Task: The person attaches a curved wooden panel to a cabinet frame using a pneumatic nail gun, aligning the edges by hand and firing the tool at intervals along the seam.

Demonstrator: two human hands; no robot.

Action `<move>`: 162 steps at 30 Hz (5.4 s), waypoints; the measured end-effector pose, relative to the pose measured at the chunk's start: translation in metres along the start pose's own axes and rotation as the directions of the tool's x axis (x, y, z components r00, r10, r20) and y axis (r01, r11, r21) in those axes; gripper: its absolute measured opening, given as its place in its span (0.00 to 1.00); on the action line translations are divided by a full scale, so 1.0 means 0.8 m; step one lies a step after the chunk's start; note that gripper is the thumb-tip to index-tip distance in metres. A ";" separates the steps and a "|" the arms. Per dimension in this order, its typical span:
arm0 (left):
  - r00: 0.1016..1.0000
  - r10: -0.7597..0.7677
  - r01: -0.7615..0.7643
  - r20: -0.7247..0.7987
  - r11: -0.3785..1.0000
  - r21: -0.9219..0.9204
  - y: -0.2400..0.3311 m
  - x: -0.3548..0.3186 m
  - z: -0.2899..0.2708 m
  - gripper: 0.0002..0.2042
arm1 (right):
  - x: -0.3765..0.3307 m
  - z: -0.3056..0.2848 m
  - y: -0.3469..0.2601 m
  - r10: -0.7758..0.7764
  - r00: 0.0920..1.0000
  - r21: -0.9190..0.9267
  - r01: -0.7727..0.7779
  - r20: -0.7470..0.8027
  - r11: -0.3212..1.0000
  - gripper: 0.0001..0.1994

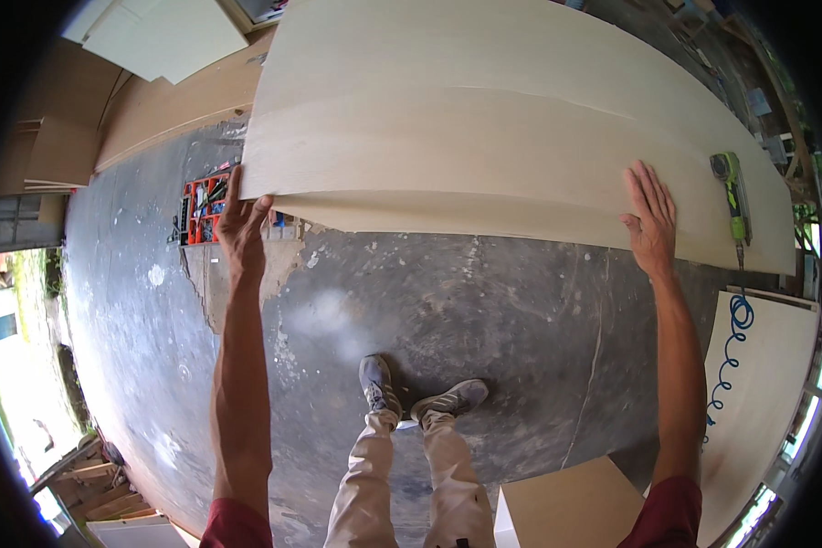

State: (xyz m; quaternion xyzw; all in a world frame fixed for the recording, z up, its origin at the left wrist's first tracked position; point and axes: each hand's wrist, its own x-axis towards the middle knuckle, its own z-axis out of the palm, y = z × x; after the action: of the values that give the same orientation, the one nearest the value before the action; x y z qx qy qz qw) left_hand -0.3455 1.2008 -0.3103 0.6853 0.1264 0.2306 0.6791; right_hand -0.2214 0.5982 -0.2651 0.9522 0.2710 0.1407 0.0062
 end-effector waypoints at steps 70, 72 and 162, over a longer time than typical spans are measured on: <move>0.349 0.076 -0.908 0.934 0.274 0.317 0.070 -0.064 0.423 0.39 | 0.006 0.018 -0.081 0.173 0.943 0.617 0.043 -0.286 0.786 0.17; 0.339 0.094 -0.915 0.936 0.265 0.304 0.068 -0.062 0.420 0.39 | -0.010 0.007 -0.027 0.312 0.897 0.640 -0.044 -0.312 0.767 0.13; 0.320 0.026 -0.935 0.947 0.171 0.311 0.064 -0.058 0.419 0.36 | -0.062 -0.210 0.029 0.355 0.427 0.544 -0.755 0.832 -0.367 0.24</move>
State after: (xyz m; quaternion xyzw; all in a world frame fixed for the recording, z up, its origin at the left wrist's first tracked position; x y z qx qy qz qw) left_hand -0.2294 0.8834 -0.2565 0.9304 -0.3626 0.0386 0.0382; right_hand -0.2951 0.5419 -0.1151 0.6799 -0.2509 -0.2432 -0.6447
